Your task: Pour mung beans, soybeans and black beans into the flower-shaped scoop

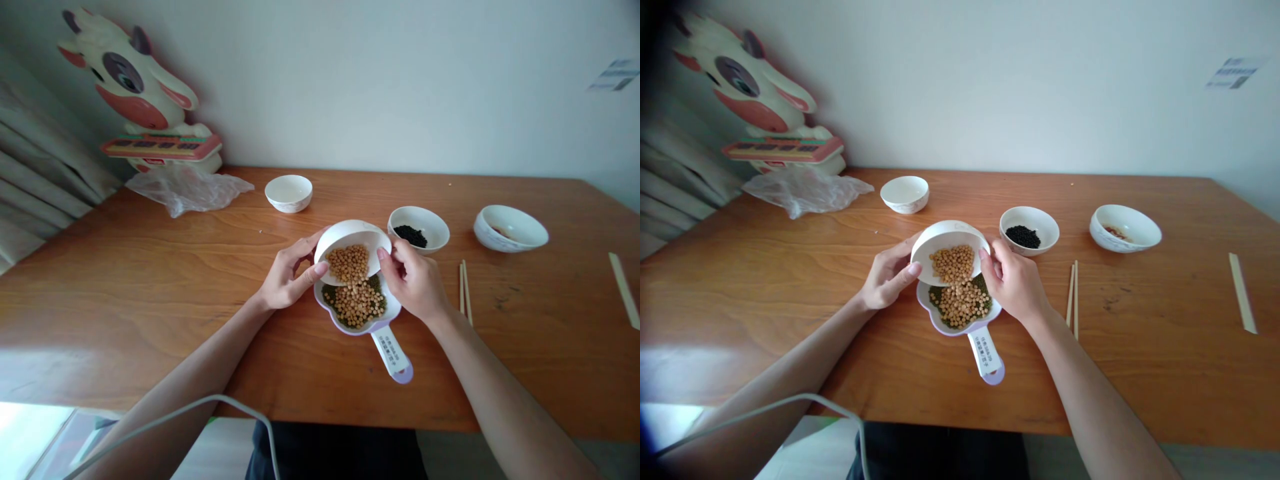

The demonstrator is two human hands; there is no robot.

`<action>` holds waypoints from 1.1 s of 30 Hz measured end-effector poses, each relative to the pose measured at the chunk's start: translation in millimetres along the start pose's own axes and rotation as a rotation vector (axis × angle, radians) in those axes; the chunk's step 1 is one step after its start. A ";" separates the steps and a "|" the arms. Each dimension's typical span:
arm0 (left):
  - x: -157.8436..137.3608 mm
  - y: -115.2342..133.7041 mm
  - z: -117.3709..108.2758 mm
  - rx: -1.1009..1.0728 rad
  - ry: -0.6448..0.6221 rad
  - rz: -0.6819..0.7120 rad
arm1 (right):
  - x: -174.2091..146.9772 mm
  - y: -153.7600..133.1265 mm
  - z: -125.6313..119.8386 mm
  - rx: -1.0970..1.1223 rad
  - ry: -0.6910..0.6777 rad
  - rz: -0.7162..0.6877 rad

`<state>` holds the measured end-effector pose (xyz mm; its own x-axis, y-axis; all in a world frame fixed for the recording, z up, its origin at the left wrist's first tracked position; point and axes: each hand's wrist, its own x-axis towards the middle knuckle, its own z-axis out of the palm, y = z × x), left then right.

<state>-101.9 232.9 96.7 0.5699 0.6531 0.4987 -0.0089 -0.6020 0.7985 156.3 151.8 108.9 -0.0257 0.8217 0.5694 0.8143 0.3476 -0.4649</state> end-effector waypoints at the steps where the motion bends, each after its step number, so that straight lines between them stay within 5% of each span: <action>1: 0.2 0.1 0.0 -0.006 0.006 -0.002 | 0.2 -0.1 0.1 -0.002 -0.001 0.004; 33: 0.5 -1.5 -3.7 0.095 0.032 0.009 | 3.5 -2.3 -3.7 0.056 0.059 0.005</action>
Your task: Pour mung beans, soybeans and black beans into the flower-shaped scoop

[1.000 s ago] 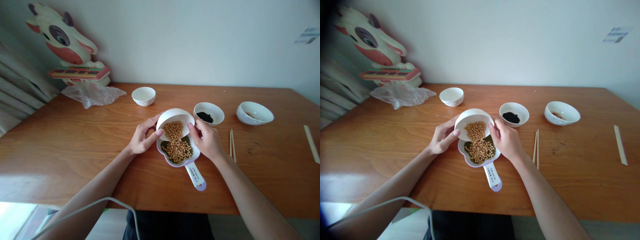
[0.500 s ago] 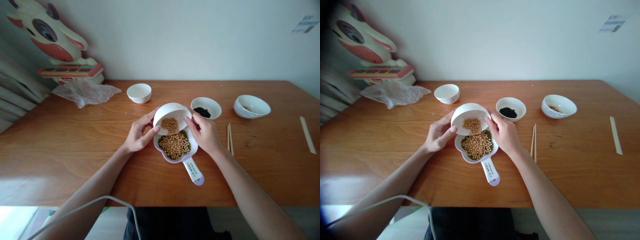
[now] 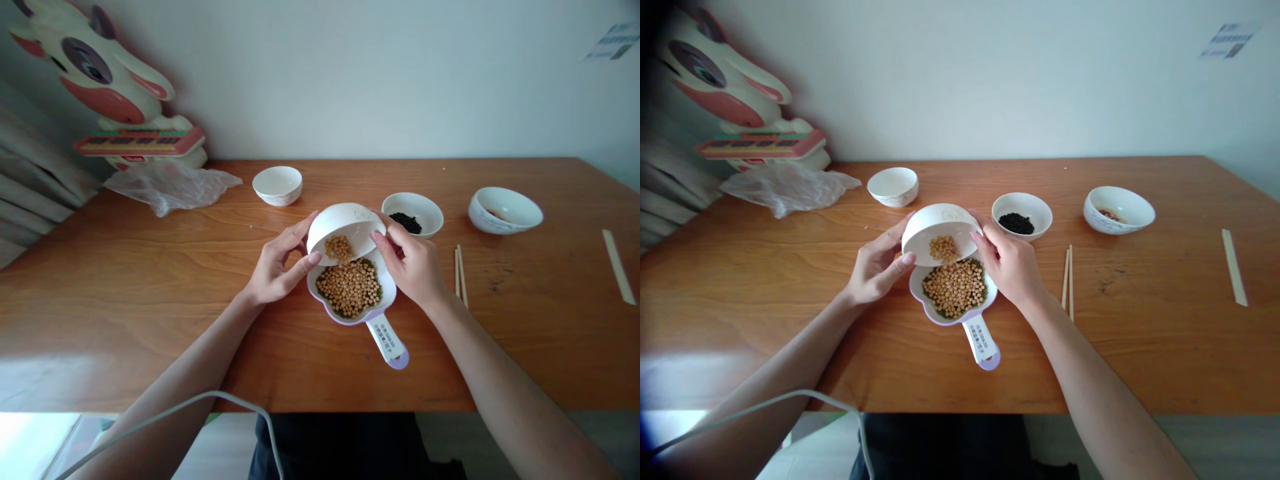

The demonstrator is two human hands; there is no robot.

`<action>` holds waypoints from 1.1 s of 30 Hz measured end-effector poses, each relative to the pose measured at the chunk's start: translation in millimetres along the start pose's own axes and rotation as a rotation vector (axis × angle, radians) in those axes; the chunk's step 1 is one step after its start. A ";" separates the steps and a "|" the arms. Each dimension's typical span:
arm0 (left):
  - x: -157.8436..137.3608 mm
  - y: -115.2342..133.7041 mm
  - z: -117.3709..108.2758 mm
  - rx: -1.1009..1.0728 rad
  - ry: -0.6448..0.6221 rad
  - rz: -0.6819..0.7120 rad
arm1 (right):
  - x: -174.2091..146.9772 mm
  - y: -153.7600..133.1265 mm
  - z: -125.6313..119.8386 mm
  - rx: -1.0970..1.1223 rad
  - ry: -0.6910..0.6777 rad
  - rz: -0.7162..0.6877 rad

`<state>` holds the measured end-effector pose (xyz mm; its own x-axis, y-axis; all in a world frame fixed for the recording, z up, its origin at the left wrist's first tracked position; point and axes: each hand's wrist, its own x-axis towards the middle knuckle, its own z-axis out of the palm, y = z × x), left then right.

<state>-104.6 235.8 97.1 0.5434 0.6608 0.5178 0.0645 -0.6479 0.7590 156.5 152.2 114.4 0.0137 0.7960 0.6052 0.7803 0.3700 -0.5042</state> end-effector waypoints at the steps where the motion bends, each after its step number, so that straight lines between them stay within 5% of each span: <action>1: 0.0 1.2 -0.3 0.001 -0.002 0.004 | -0.1 -0.5 -0.5 -0.001 0.005 -0.003; 33: 0.4 7.8 -2.8 0.296 -0.051 0.372 | -8.4 23.7 -17.1 -0.231 0.068 -0.236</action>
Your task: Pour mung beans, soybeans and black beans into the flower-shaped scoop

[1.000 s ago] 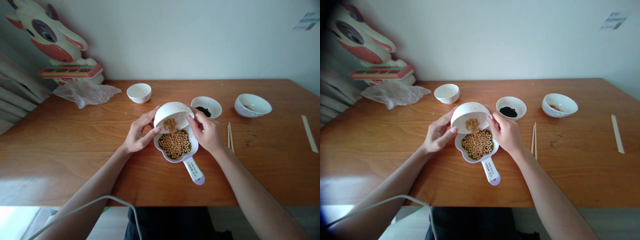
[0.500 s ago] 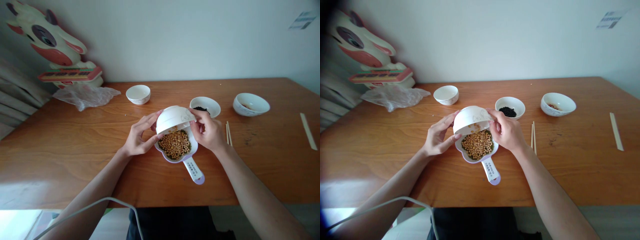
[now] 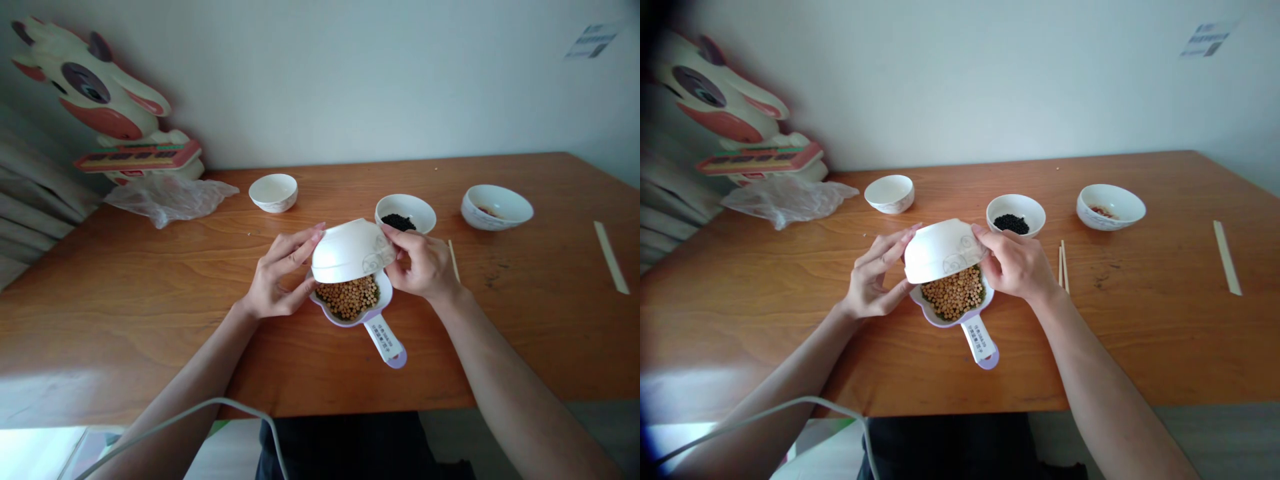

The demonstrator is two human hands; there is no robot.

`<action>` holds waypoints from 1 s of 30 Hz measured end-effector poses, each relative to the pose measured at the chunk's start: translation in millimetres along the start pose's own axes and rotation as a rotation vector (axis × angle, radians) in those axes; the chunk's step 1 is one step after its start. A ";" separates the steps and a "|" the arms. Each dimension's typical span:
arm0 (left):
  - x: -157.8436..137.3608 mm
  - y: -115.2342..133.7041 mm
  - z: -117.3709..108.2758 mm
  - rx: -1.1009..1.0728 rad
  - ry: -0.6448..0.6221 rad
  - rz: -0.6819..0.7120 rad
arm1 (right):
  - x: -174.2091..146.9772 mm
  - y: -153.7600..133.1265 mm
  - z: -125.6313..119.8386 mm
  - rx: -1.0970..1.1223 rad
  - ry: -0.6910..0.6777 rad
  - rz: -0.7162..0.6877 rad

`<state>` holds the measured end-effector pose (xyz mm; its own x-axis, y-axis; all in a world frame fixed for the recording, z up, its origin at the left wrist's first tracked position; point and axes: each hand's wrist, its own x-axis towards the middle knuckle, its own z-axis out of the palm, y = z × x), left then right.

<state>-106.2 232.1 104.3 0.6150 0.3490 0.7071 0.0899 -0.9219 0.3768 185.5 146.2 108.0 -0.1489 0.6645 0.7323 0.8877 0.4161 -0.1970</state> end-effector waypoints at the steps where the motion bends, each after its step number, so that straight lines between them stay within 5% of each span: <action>1: -0.3 0.5 0.9 -0.030 0.012 -0.023 | 1.0 -1.8 0.3 0.005 0.019 0.002; 6: 0.1 3.9 7.4 -0.258 0.049 -0.220 | 7.9 -13.8 3.8 0.080 0.068 0.076; 13: 0.3 -4.9 19.2 -0.552 0.091 -0.466 | 12.0 -13.6 8.7 0.245 -0.006 0.367; 17: -5.2 -20.2 15.0 -0.215 0.281 -0.539 | 14.0 -4.5 11.5 0.558 0.005 0.609; 21: -6.1 -45.3 7.0 0.319 0.246 -0.402 | 17.3 2.9 10.2 0.692 -0.008 0.711; 30: -4.0 -96.2 14.6 0.505 0.139 -0.485 | 51.6 21.8 13.0 0.625 -0.153 0.793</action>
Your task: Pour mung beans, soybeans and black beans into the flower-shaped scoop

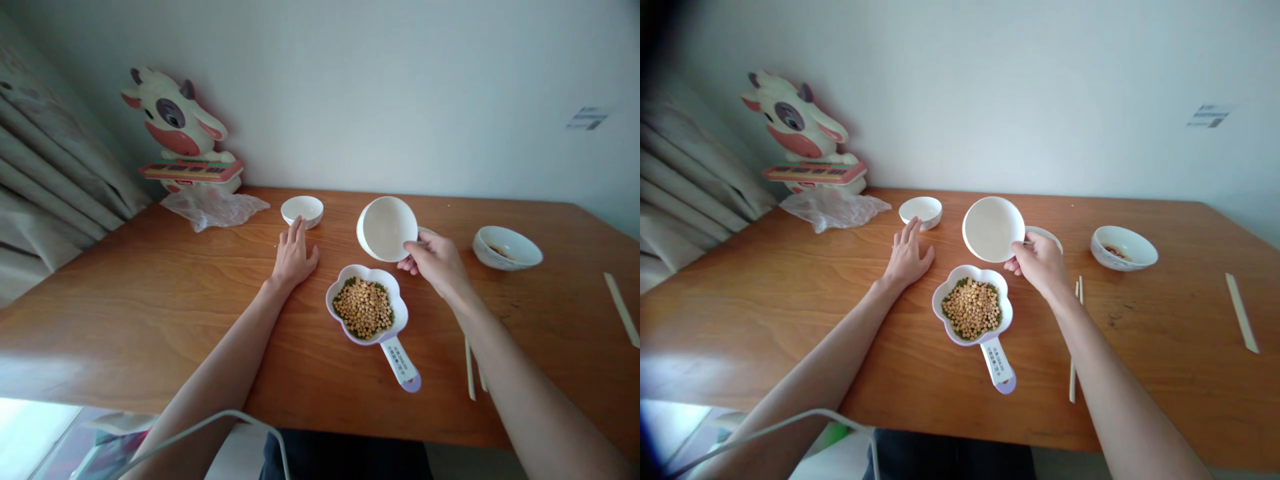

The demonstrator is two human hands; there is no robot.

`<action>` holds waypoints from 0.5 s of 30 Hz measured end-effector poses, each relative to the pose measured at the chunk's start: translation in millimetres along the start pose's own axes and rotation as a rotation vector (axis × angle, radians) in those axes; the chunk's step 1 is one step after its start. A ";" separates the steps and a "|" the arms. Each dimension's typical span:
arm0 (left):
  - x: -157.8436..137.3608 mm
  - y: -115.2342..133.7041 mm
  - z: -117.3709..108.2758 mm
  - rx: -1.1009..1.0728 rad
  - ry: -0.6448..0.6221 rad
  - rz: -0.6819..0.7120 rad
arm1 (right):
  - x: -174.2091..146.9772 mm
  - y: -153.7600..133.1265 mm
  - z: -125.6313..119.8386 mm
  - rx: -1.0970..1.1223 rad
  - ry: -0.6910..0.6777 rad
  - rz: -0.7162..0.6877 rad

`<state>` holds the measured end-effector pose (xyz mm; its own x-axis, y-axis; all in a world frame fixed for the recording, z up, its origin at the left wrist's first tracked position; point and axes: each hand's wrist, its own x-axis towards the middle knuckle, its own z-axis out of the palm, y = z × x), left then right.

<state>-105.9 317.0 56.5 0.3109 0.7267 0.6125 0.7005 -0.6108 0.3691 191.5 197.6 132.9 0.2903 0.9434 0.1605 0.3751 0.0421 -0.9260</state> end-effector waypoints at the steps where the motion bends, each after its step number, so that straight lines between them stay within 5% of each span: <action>1: -0.1 -0.4 1.1 0.019 -0.011 0.000 | 7.6 -3.5 0.1 -0.023 -0.013 0.004; 15: -7.8 4.5 -13.2 -0.010 0.022 0.066 | 99.6 -41.3 58.8 -0.372 -0.208 0.395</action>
<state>-113.6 304.4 62.6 0.3419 0.6776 0.6511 0.6724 -0.6605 0.3341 153.2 309.2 167.1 0.3065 0.9103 -0.2784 0.5687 -0.4096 -0.7133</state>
